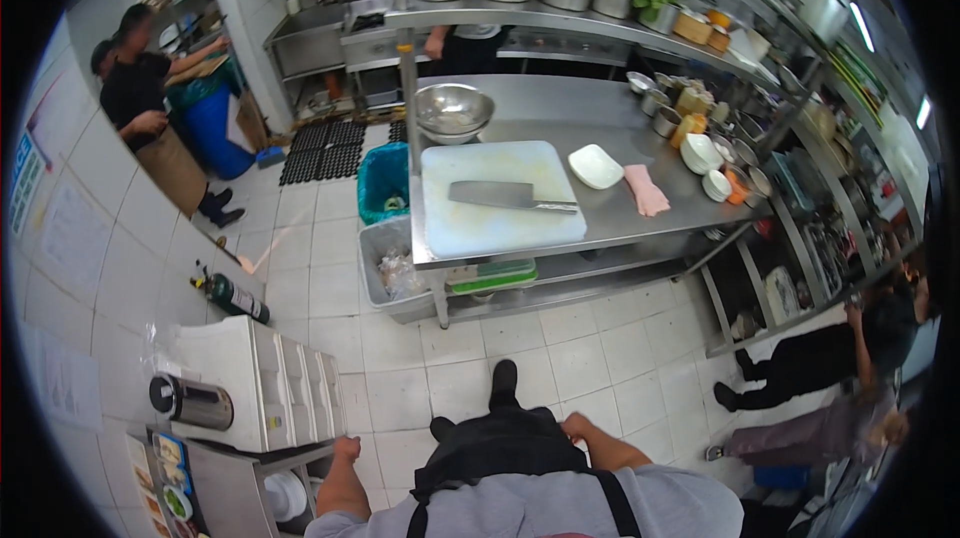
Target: The recorder slices a piece of cooked meat on a cutting board in a professional kitchen.
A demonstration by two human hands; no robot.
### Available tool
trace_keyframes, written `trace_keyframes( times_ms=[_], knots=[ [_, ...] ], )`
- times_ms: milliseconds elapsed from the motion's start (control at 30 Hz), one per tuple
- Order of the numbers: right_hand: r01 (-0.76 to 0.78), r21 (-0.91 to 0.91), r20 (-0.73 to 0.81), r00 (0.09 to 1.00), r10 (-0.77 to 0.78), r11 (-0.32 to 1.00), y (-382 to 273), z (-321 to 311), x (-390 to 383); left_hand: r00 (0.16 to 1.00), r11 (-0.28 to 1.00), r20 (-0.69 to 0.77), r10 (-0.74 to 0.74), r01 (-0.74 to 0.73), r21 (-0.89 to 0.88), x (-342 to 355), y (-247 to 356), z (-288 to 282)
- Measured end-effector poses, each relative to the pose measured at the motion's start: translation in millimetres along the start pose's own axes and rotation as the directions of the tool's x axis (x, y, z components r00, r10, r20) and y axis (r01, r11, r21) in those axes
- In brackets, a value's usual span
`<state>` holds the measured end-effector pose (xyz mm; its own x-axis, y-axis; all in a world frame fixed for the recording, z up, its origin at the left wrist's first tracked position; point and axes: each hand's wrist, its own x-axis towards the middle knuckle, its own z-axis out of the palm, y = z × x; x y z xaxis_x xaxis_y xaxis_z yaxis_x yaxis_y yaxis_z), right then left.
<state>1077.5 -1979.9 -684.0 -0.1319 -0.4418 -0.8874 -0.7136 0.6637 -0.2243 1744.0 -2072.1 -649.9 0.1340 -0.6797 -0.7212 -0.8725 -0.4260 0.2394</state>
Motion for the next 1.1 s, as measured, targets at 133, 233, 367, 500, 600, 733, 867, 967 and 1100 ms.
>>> trace_keyframes(
  times_ms=[133,233,367,500,600,733,867,967,1100],
  knots=[
    [0.047,-0.006,-0.358,0.933,-0.046,0.999,49,60,-20,0.990,0.962,0.054,-0.127,0.136,-0.236,8,45,29],
    [-0.010,0.082,-0.382,0.923,0.041,0.997,55,50,-64,0.986,0.990,0.084,0.141,-0.142,0.011,25,104,56],
    [-0.101,0.279,-0.212,0.963,0.164,0.955,73,24,-96,0.921,0.919,0.035,0.387,-0.382,-0.101,17,203,92],
    [0.019,0.204,-0.208,0.978,0.024,0.979,87,4,-96,0.881,0.858,-0.043,0.472,-0.470,-0.206,-22,267,114],
    [0.220,0.016,-0.235,0.949,-0.210,0.975,146,-3,-51,0.937,0.718,0.161,0.309,-0.119,-0.685,-62,323,115],
    [0.246,0.090,-0.191,0.955,-0.226,0.965,150,-46,-91,0.966,0.408,-0.027,0.257,-0.134,-0.903,-65,334,93],
    [0.191,0.153,-0.228,0.962,-0.154,0.970,244,-54,-88,0.869,0.466,-0.318,0.379,-0.476,-0.745,-80,392,-6],
    [0.347,-0.507,-0.184,0.851,-0.492,0.789,378,-33,-57,0.835,0.150,-0.442,0.326,-0.508,-0.849,-120,487,-95],
    [0.024,0.497,-0.256,0.959,0.120,0.868,402,-16,-88,0.605,0.074,-0.708,0.365,-0.777,-0.626,-192,551,-235]
  ],
)
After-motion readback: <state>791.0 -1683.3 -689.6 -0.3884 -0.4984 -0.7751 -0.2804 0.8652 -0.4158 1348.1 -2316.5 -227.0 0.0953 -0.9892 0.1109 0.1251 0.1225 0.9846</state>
